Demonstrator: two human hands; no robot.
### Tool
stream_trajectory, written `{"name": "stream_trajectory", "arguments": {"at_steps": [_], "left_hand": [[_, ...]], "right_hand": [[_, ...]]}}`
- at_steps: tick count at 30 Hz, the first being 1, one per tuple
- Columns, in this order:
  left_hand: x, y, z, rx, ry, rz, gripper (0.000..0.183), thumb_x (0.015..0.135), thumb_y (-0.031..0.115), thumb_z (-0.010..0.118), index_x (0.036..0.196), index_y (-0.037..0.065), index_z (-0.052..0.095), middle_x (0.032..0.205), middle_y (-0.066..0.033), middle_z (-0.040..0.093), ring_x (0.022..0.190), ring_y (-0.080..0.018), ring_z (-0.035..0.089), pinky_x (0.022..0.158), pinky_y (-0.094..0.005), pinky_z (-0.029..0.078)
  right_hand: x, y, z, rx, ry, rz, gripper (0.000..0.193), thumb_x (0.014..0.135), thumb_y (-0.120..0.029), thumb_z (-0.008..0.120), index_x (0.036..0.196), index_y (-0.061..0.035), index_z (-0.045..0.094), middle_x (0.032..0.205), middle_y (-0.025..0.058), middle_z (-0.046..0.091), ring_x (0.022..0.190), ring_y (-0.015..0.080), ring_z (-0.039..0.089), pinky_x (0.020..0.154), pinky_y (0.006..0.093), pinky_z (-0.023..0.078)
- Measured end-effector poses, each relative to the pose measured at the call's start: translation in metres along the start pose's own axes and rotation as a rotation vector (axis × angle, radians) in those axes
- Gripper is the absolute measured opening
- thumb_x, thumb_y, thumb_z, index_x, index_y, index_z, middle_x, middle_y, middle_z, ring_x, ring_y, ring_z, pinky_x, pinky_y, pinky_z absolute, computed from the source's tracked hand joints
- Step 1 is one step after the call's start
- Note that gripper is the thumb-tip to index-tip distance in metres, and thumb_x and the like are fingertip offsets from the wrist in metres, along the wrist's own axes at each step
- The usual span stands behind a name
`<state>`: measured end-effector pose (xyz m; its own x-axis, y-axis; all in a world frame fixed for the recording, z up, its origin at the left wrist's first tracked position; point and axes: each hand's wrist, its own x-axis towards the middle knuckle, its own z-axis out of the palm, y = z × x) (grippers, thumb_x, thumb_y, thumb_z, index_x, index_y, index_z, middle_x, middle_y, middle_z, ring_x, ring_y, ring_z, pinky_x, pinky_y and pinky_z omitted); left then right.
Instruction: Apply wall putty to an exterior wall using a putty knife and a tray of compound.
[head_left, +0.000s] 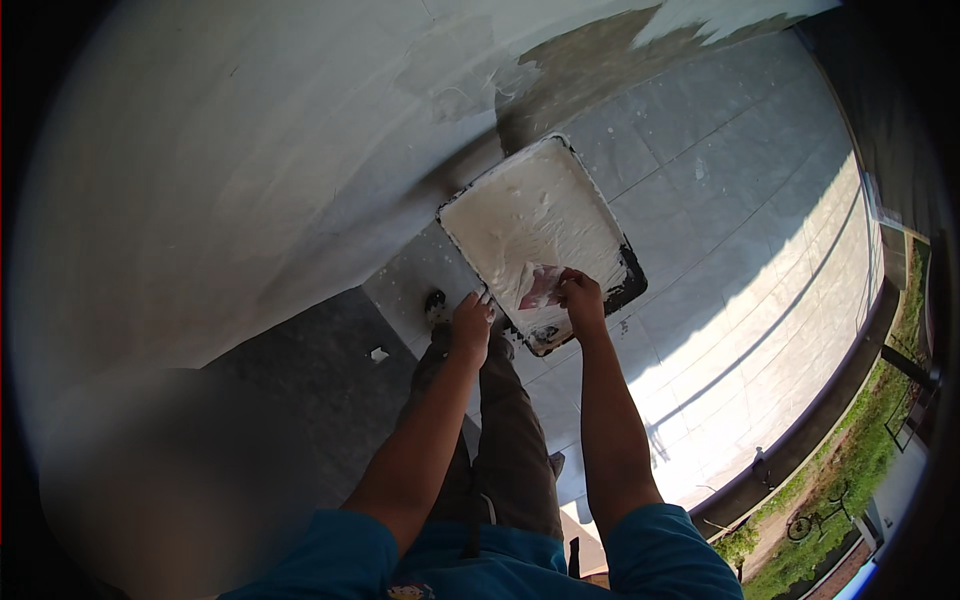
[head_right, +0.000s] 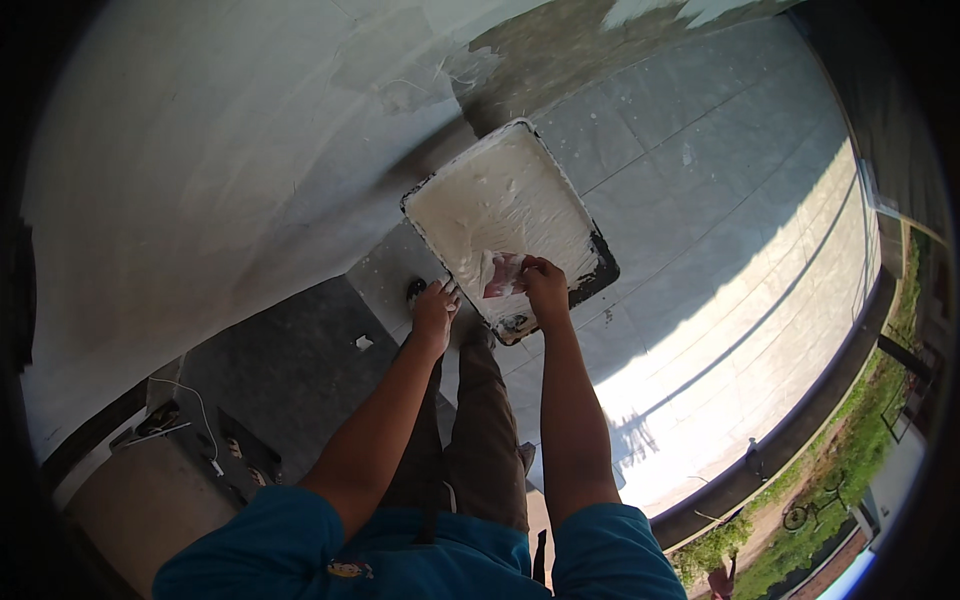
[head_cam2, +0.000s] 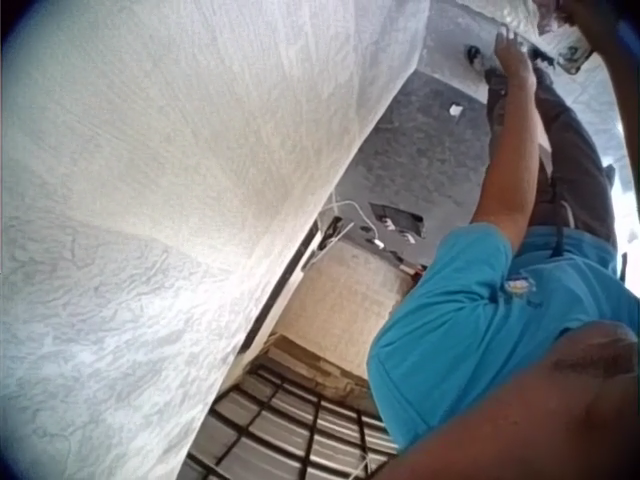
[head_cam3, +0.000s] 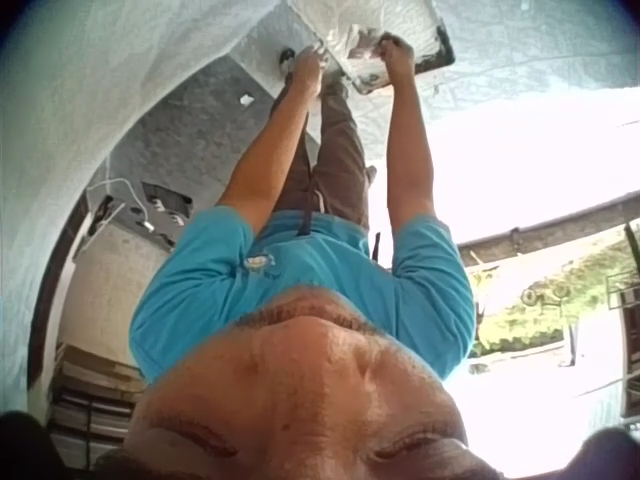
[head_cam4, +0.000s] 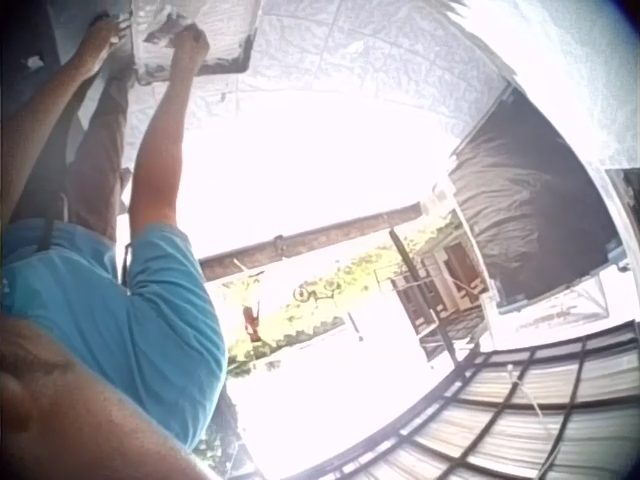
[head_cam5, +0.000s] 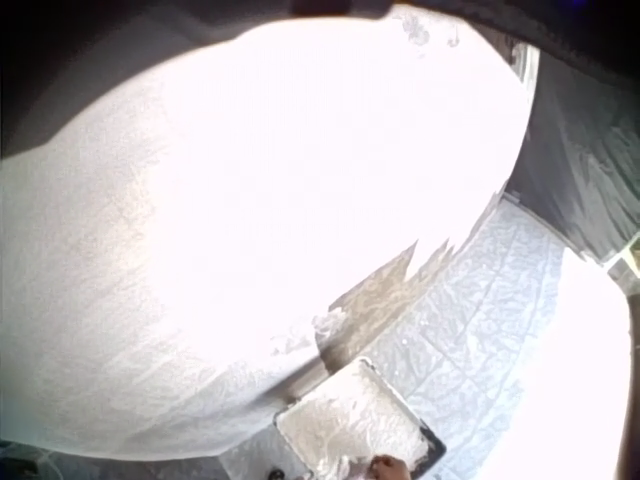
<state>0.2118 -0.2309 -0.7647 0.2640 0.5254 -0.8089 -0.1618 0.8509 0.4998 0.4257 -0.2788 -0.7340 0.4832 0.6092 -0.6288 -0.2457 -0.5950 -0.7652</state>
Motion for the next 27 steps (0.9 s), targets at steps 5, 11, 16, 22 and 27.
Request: {"name": "stream_trajectory", "arguments": {"at_steps": [5, 11, 16, 22, 27], "left_hand": [[-0.006, 0.018, 0.009, 0.044, 0.005, 0.071, 0.048, 0.097, 0.010, 0.048, 0.143, -0.002, 0.040, 0.145, -0.0118, 0.047, 0.129, -0.0227, 0.050, 0.105, -0.0312, 0.039], [-0.026, 0.069, -0.004, 0.389, 0.039, 0.419, 0.058, 0.088, -0.007, 0.042, 0.145, -0.010, 0.032, 0.150, -0.0233, 0.039, 0.140, -0.0307, 0.039, 0.114, -0.0363, 0.032], [-0.082, 0.144, 0.001, 0.957, 0.012, 0.770, 0.064, 0.079, -0.010, 0.037, 0.144, -0.010, 0.036, 0.148, -0.0265, 0.041, 0.141, -0.0311, 0.039, 0.117, -0.0372, 0.028], [-0.181, 0.251, 0.033, 1.346, 0.080, 1.126, 0.064, 0.079, -0.006, 0.042, 0.144, -0.005, 0.040, 0.146, -0.0215, 0.046, 0.139, -0.0358, 0.039, 0.117, -0.0463, 0.028], [-0.209, 0.322, 0.041, 1.642, 0.171, 1.598, 0.058, 0.083, 0.006, 0.051, 0.141, 0.001, 0.047, 0.144, -0.0148, 0.051, 0.142, -0.0367, 0.036, 0.118, -0.0565, 0.016]], "right_hand": [[-0.019, -0.003, -0.012, 0.241, 0.019, -0.135, 0.011, 0.080, -0.005, 0.054, 0.085, 0.0012, 0.061, 0.073, 0.0020, 0.058, 0.068, 0.0113, 0.053, 0.065, 0.0269, 0.044], [-0.033, -0.021, -0.006, 0.225, 0.165, -0.255, 0.012, 0.080, -0.005, 0.057, 0.088, 0.0018, 0.063, 0.073, 0.0038, 0.060, 0.070, 0.0112, 0.055, 0.066, 0.0265, 0.045], [-0.035, -0.015, -0.014, 0.085, 0.271, -0.228, 0.015, 0.080, -0.006, 0.054, 0.090, 0.0019, 0.062, 0.075, 0.0027, 0.060, 0.072, 0.0115, 0.055, 0.067, 0.0260, 0.044], [-0.053, -0.035, -0.021, 0.202, 0.349, -0.218, 0.012, 0.079, -0.007, 0.055, 0.084, 0.0006, 0.062, 0.068, 0.0019, 0.057, 0.065, 0.0094, 0.052, 0.060, 0.0264, 0.041], [-0.062, -0.069, 0.002, 0.448, 0.318, -0.170, 0.013, 0.080, -0.008, 0.054, 0.086, 0.0001, 0.062, 0.074, 0.0025, 0.060, 0.068, 0.0113, 0.054, 0.064, 0.0273, 0.044]]}}
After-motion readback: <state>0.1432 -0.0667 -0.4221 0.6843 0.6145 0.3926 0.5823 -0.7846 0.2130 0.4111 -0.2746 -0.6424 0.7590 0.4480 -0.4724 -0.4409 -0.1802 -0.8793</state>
